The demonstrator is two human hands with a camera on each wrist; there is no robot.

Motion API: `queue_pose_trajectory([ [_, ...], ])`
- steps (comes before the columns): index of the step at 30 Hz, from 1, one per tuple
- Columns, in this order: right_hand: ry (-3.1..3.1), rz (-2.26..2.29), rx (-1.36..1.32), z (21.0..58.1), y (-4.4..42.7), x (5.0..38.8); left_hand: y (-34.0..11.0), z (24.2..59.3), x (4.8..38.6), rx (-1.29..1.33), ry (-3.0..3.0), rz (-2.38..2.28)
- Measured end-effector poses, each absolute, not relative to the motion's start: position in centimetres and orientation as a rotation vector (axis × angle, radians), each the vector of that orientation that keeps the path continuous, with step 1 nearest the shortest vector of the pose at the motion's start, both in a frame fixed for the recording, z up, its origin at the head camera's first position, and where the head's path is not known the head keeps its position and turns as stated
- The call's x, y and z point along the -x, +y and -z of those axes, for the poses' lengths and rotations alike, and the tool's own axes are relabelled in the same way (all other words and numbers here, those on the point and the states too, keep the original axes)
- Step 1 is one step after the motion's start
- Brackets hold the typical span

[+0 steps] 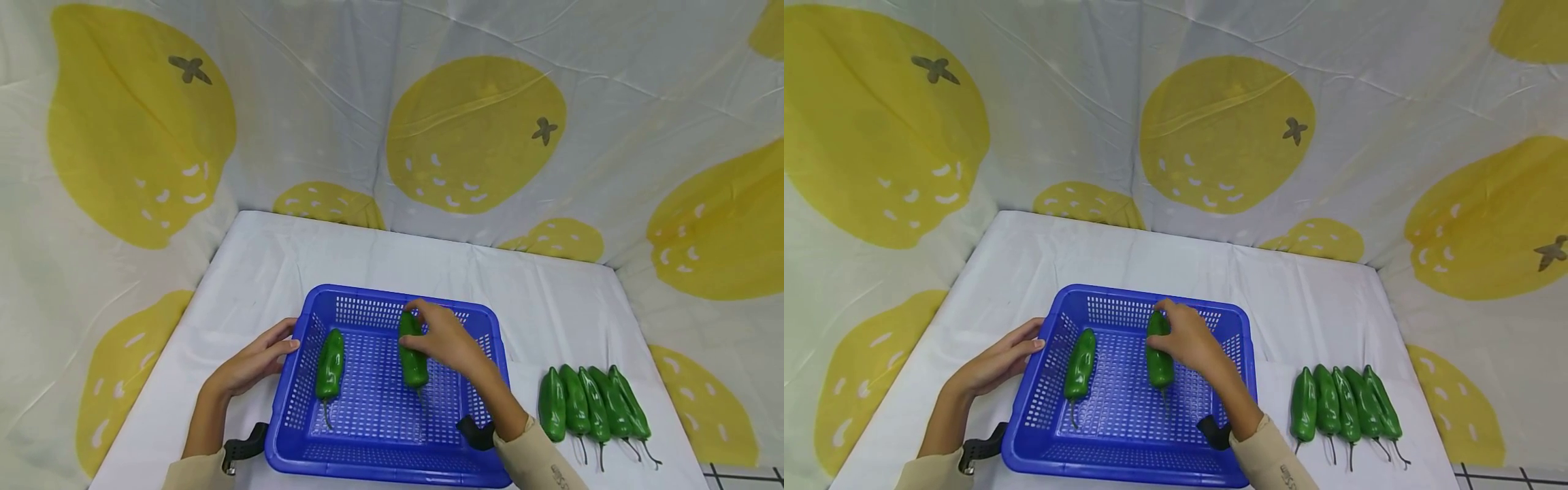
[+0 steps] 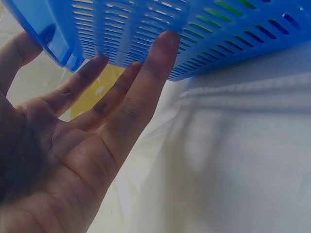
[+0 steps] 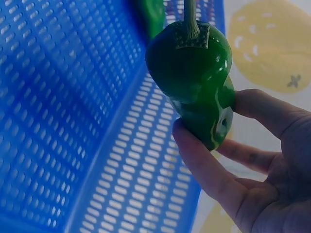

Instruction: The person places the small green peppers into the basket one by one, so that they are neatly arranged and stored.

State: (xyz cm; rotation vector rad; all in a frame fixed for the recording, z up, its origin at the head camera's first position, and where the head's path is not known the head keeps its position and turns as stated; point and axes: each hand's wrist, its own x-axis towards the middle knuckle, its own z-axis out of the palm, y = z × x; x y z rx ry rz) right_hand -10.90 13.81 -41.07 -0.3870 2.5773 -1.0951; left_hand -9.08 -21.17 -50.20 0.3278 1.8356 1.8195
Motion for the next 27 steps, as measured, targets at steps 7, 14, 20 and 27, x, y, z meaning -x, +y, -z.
queue_pose_trajectory([
  [7, 2.567, 1.076, 0.431, 42.2, 12.1, 10.9, -21.2, 50.2, 9.0, -0.324, 1.831, -1.825],
  [14, 2.588, 1.024, 0.448, 43.6, 10.7, 11.0, -21.2, 50.2, 8.9, -0.324, 1.831, -1.824],
  [20, 2.584, 1.015, 0.449, 44.3, 9.5, 11.1, -21.2, 50.2, 8.9, -0.321, 1.833, -1.825],
  [27, 2.575, 1.026, 0.458, 45.1, 8.3, 11.2, -21.2, 50.1, 9.0, -0.322, 1.833, -1.824],
])
